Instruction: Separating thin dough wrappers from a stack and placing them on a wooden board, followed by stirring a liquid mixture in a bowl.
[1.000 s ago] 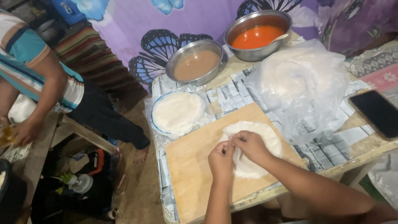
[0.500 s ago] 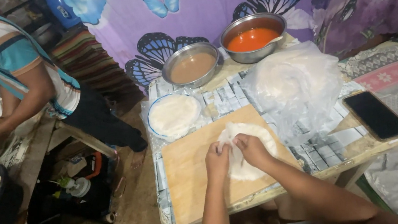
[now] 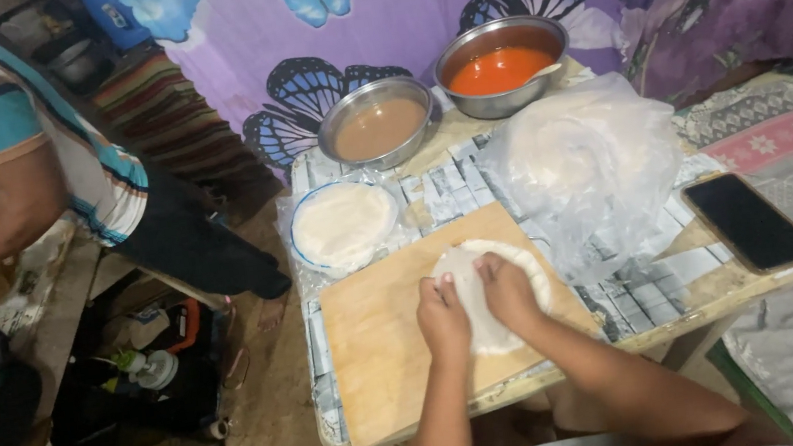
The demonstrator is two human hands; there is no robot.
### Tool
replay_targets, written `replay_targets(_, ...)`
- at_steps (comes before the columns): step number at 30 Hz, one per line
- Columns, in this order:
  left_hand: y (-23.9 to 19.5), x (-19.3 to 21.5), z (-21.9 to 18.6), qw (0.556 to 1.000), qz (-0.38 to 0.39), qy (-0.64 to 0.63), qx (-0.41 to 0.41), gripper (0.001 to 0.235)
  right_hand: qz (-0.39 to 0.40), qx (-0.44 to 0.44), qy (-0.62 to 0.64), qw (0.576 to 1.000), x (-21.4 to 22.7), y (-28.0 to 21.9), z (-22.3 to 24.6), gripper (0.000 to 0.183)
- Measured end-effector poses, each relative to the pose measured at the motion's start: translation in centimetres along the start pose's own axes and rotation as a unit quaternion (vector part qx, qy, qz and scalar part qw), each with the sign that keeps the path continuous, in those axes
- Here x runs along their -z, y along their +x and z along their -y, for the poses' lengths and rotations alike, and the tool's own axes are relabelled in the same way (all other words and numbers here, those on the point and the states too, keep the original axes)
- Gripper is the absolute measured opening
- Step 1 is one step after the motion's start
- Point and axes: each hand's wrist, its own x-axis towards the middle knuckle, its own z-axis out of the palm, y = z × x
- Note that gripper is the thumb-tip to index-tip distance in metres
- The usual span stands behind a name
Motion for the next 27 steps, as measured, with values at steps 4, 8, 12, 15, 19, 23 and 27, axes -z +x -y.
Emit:
replay_targets(4, 1.6, 0.9, 2.0, 0.999, 0.017, 0.003, 0.046, 0.029, 0.029, -0.011, -0.058, 0.998, 1.6, 4.5, -4.1, 0.028)
replay_targets(8, 3.2, 0.9, 4.1, 0.997, 0.017, 0.011, 0.073, 0.029, 0.032, -0.010, -0.031, 0.999, 7.5, 7.5, -5.5, 0.026)
replay_targets(12, 3.5, 1.3, 4.4, 0.996, 0.014, 0.030, 0.078, 0.029, -0.004, -0.037, -0.022, 0.999, 13.1, 9.6, -7.2, 0.027)
replay_targets(15, 3.3, 1.4, 4.1, 0.996, 0.033, 0.040, 0.066, 0.028, -0.032, -0.037, -0.040, 0.998, 17.9, 7.8, -2.8, 0.033)
replay_targets(19, 3.2, 1.3, 4.5, 0.997, 0.032, 0.038, 0.056, 0.029, -0.082, -0.096, -0.017, 0.992, 20.9, 4.8, 2.6, 0.028)
replay_targets(23, 3.9, 0.1, 6.8, 0.999, 0.005, 0.044, 0.007, 0.030, -0.107, -0.060, -0.035, 0.992, 21.6, 5.5, 1.9, 0.029)
replay_targets(27, 3.4, 1.1, 5.5, 0.999, 0.018, 0.028, 0.023, 0.031, -0.123, -0.152, -0.024, 0.980, 22.7, 3.4, 6.2, 0.026)
